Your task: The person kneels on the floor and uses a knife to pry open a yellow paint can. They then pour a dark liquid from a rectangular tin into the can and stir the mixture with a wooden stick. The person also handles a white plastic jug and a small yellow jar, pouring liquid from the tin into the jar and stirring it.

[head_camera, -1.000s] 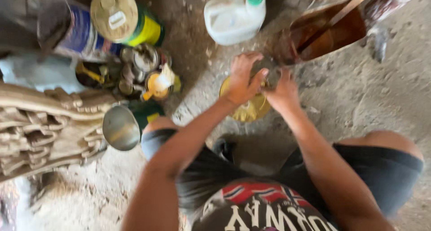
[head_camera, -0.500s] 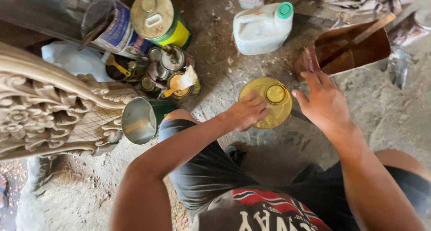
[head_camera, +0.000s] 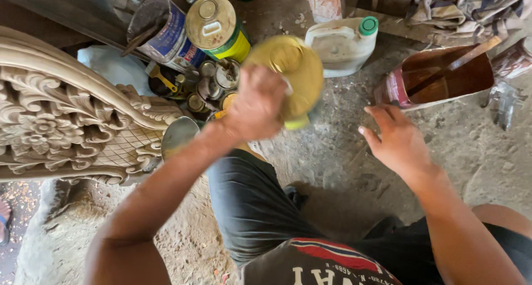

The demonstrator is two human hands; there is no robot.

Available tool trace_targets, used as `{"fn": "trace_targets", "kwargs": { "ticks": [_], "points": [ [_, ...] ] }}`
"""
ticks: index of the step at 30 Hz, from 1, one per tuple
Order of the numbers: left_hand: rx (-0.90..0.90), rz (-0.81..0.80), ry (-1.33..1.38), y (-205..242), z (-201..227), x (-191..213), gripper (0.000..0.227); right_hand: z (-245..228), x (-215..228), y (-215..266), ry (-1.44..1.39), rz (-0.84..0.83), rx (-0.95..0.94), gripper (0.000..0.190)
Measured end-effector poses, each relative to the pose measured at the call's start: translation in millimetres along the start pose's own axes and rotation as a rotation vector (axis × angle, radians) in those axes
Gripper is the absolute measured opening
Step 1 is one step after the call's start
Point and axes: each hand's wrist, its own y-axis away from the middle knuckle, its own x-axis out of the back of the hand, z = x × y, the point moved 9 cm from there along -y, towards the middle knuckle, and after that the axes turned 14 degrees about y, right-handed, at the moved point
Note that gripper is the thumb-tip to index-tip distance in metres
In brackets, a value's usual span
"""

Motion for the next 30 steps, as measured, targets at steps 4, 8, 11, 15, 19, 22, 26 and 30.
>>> {"fn": "trace_targets", "kwargs": {
  "ticks": [4,8,11,15,19,22,26,30],
  "points": [
    [-0.02,0.078,-0.106,-17,-39,46,0.051,-17,-10,0,0.023,-0.031,0.069,0.044],
    [0.082,0.05,-0.428,-53,-116,39,0.044,-25,-10,15,0.053,-0.078,0.053,0.043],
    [0.065,0.312,-0.329,-81,-170,42,0.078,-31,-6,18,0.13,-0.048,0.073,0.045],
    [0.251,0.149,-0.328,-114,-264,-17,0.066,-38,8,31,0.098,-0.076,0.045,0.048],
    [0.399,0.101,-0.323,-122,-328,-80,0.076,-39,30,59,0.146,-0.1,-0.032,0.051],
    [0.514,0.092,-0.333,-118,-351,-118,0.077,-33,39,71,0.168,-0.1,-0.088,0.052],
    [0.485,0.212,-0.377,-106,-332,-116,0.069,-26,29,80,0.175,-0.199,-0.124,0.053],
    [0.159,0.484,0.28,-128,-238,-99,0.057,-21,31,53,0.204,-0.123,-0.073,0.051]
  ]
}}
